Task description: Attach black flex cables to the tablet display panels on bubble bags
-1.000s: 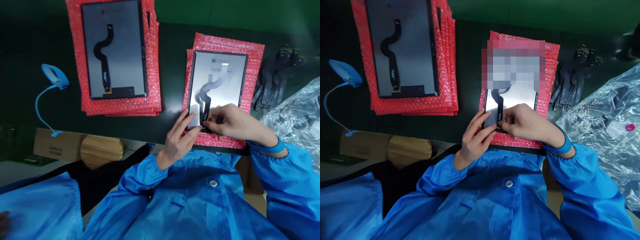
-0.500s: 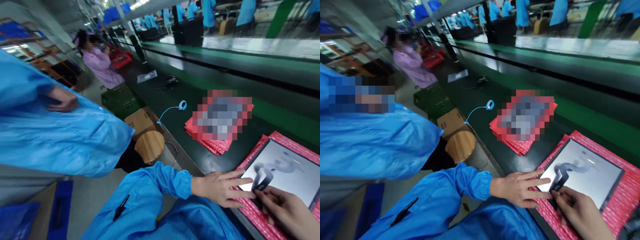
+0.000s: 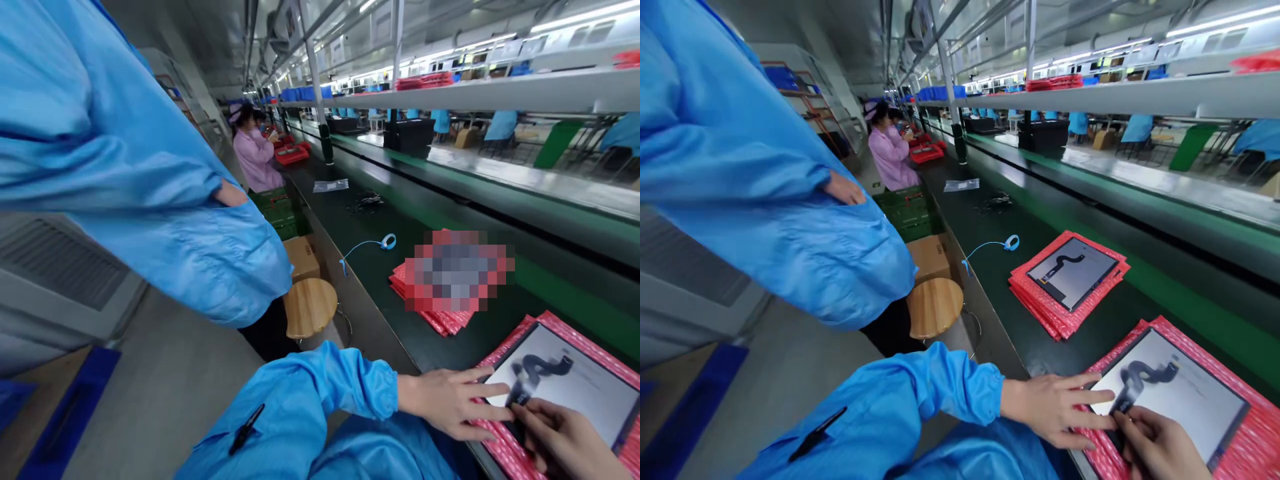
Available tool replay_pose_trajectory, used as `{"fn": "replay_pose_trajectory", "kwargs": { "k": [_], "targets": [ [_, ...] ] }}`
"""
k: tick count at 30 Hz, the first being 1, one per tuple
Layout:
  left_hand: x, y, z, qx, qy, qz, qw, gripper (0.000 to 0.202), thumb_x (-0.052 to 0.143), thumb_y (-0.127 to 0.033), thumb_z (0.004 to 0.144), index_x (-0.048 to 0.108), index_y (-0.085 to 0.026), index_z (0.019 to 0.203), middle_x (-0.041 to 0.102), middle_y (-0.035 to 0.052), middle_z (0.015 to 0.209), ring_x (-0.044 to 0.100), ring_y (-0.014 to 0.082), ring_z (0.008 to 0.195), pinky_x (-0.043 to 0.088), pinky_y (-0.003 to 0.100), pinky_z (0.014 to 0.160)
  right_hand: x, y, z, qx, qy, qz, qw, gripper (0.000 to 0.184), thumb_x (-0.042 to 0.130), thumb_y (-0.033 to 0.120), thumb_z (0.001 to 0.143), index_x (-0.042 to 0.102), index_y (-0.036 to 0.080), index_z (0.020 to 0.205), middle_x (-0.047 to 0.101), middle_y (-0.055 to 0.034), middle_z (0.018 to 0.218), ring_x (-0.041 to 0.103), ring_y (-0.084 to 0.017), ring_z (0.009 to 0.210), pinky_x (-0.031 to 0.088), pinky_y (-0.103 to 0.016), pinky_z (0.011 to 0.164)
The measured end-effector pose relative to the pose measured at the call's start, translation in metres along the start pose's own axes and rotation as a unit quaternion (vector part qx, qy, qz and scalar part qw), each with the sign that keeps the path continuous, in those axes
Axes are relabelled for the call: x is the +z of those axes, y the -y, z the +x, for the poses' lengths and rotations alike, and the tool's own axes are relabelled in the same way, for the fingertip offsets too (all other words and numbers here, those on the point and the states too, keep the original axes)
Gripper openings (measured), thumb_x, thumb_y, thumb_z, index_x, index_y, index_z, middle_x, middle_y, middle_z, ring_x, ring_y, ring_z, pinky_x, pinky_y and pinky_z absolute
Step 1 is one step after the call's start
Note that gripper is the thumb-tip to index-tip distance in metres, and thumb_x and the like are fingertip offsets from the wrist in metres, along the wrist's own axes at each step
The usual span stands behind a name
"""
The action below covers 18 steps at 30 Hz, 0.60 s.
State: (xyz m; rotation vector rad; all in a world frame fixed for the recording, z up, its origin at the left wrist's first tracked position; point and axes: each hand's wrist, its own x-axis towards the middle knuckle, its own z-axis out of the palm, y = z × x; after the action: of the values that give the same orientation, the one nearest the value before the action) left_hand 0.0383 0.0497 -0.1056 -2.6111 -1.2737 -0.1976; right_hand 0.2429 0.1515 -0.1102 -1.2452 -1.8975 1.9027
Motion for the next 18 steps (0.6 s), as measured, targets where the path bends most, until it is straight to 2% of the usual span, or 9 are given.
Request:
{"fn": "replay_pose_trajectory", "kwargs": {
  "k": [4, 8, 10, 14, 18],
  "targets": [
    [0.003, 0.000, -0.001, -0.029, -0.006, -0.024, 0.999, 0.056, 0.045, -0.052, 0.105, 0.067, -0.015, 0.140, 0.057, 0.0147, 0.151, 0.047, 0.0287, 0.147, 0.023, 0.035, 0.132, 0.000, 0.006, 0.005, -0.015, 0.003, -0.001, 1.000, 0.036, 0.069, 0.053, 0.071, 0.051, 0.022, 0.062, 0.057, -0.0009, 0.050, 0.052, -0.018, 0.037, 0.032, -0.028, 0.045],
    [0.005, -0.007, -0.004, -0.093, -0.001, -0.089, 0.992, 0.057, 0.054, -0.056, 0.101, 0.070, -0.014, 0.136, 0.054, 0.0144, 0.154, 0.043, 0.0317, 0.150, 0.032, 0.035, 0.129, 0.009, 0.020, -0.003, -0.003, 0.006, 0.008, 1.000, 0.038, 0.069, 0.054, 0.068, 0.049, 0.022, 0.062, 0.057, -0.0015, 0.049, 0.052, -0.016, 0.036, 0.030, -0.026, 0.045],
    [0.005, -0.013, -0.007, -0.122, -0.019, -0.119, 0.985, 0.054, 0.055, -0.055, 0.101, 0.071, -0.015, 0.132, 0.052, 0.0133, 0.155, 0.040, 0.0314, 0.152, 0.035, 0.033, 0.127, 0.013, 0.025, -0.009, -0.003, 0.006, 0.005, 1.000, 0.041, 0.068, 0.057, 0.069, 0.048, 0.022, 0.061, 0.056, -0.0012, 0.048, 0.052, -0.016, 0.037, 0.031, -0.026, 0.045],
    [0.003, -0.023, -0.013, -0.143, -0.047, -0.145, 0.978, 0.048, 0.052, -0.049, 0.103, 0.072, -0.013, 0.128, 0.051, 0.0135, 0.156, 0.038, 0.0282, 0.153, 0.032, 0.034, 0.129, 0.018, 0.021, -0.016, -0.005, 0.008, -0.012, 1.000, 0.044, 0.063, 0.061, 0.076, 0.048, 0.022, 0.063, 0.058, -0.0014, 0.051, 0.055, -0.016, 0.041, 0.040, -0.028, 0.048],
    [-0.003, -0.042, -0.028, -0.150, -0.036, -0.166, 0.974, 0.045, 0.057, -0.047, 0.101, 0.070, -0.015, 0.130, 0.047, 0.0121, 0.159, 0.034, 0.0280, 0.155, 0.037, 0.037, 0.127, 0.015, 0.012, -0.023, 0.003, 0.050, -0.046, 0.998, 0.040, 0.058, 0.058, 0.085, 0.058, 0.020, 0.070, 0.062, -0.0037, 0.056, 0.060, -0.019, 0.048, 0.047, -0.030, 0.055]
  ]
}}
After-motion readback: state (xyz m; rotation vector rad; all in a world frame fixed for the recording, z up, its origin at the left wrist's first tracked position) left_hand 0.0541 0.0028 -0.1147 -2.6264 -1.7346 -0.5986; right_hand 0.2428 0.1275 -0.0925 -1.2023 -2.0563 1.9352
